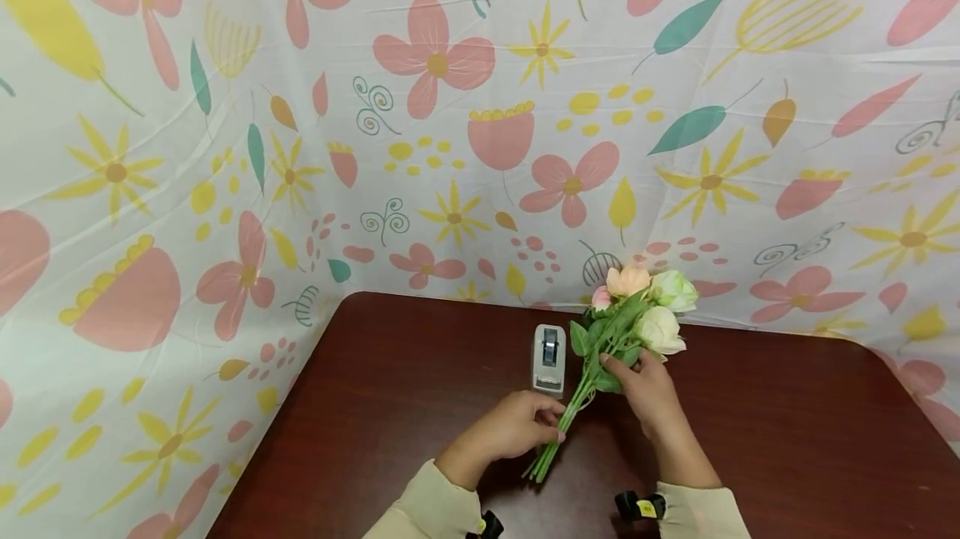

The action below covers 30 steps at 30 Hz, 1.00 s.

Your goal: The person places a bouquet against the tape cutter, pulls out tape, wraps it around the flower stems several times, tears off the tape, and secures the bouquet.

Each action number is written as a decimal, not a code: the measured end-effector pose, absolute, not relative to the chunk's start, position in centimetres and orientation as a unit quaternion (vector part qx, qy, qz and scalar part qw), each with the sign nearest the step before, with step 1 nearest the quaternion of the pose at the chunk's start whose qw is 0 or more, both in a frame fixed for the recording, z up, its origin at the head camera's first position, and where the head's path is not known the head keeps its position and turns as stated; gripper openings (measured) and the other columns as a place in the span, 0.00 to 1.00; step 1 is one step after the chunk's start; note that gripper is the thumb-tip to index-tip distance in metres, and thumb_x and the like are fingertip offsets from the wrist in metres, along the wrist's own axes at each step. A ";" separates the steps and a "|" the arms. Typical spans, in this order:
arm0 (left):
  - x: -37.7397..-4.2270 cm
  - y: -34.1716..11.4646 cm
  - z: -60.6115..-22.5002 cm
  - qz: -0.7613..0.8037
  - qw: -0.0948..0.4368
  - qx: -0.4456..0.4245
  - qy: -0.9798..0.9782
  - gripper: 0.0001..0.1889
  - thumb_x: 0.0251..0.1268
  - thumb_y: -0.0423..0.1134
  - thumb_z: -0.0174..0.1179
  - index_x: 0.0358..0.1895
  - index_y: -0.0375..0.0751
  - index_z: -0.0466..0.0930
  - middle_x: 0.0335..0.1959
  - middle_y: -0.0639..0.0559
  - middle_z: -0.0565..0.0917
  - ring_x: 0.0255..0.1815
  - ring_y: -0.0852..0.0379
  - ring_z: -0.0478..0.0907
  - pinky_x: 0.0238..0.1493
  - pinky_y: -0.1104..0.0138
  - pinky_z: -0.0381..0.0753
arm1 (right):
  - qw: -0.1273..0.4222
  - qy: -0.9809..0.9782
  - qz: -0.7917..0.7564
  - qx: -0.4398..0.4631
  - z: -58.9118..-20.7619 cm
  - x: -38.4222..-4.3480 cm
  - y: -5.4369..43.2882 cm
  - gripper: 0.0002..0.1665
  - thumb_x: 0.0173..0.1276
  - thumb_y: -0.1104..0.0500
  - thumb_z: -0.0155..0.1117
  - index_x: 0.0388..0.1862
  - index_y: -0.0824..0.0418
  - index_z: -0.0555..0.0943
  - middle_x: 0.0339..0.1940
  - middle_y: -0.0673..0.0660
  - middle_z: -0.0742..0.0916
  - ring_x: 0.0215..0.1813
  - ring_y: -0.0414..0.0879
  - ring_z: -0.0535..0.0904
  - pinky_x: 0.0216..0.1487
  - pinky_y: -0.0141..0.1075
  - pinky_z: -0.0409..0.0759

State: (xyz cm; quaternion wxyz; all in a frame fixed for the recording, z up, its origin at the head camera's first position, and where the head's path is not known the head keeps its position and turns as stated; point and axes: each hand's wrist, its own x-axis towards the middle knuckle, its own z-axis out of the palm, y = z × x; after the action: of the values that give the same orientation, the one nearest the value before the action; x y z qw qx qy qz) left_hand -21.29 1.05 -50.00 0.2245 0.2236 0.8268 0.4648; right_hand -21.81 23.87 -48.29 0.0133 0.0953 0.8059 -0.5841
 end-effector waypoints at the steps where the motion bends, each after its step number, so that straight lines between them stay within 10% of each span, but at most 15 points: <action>1: -21.3 1.0 -50.1 0.464 0.228 0.219 0.828 0.17 0.63 0.34 0.69 0.55 0.39 0.85 0.36 0.53 0.87 0.26 0.61 0.82 0.28 0.71 0.79 | 0.016 0.806 -0.585 0.095 -48.5 -21.9 23.8 0.30 0.77 0.46 0.59 0.65 0.67 0.71 0.44 0.51 0.85 0.40 0.35 0.79 0.44 0.37 0.80; 9: -21.2 1.3 -51.0 0.446 0.243 0.211 0.835 0.19 0.62 0.32 0.70 0.56 0.39 0.84 0.36 0.52 0.88 0.23 0.62 0.80 0.27 0.71 0.79 | 0.025 0.805 -0.582 0.116 -50.3 -22.5 23.9 0.18 0.76 0.49 0.61 0.45 0.64 0.73 0.31 0.47 0.78 0.35 0.40 0.76 0.42 0.39 0.78; 20: -20.6 1.6 -52.3 0.425 0.269 0.215 0.837 0.17 0.56 0.29 0.71 0.50 0.36 0.83 0.23 0.56 0.82 0.13 0.60 0.73 0.18 0.69 0.74 | 0.063 0.809 -0.573 0.113 -52.8 -22.9 24.4 0.32 0.77 0.50 0.58 0.67 0.72 0.69 0.48 0.59 0.82 0.39 0.40 0.80 0.43 0.37 0.82; 30: -20.5 1.7 -52.5 0.394 0.254 0.221 0.855 0.10 0.54 0.32 0.74 0.31 0.41 0.79 0.16 0.58 0.79 0.13 0.64 0.72 0.21 0.72 0.71 | 0.089 0.843 -0.517 0.121 -53.0 -22.5 25.0 0.24 0.77 0.49 0.56 0.52 0.71 0.72 0.36 0.60 0.80 0.33 0.48 0.79 0.33 0.40 0.82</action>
State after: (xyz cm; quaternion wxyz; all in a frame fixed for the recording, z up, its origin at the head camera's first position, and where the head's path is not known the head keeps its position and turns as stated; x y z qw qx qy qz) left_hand -20.50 1.71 -52.51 0.2544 0.2208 0.8549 0.3945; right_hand -22.53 24.98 -52.97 0.0888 0.1210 0.8425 -0.5173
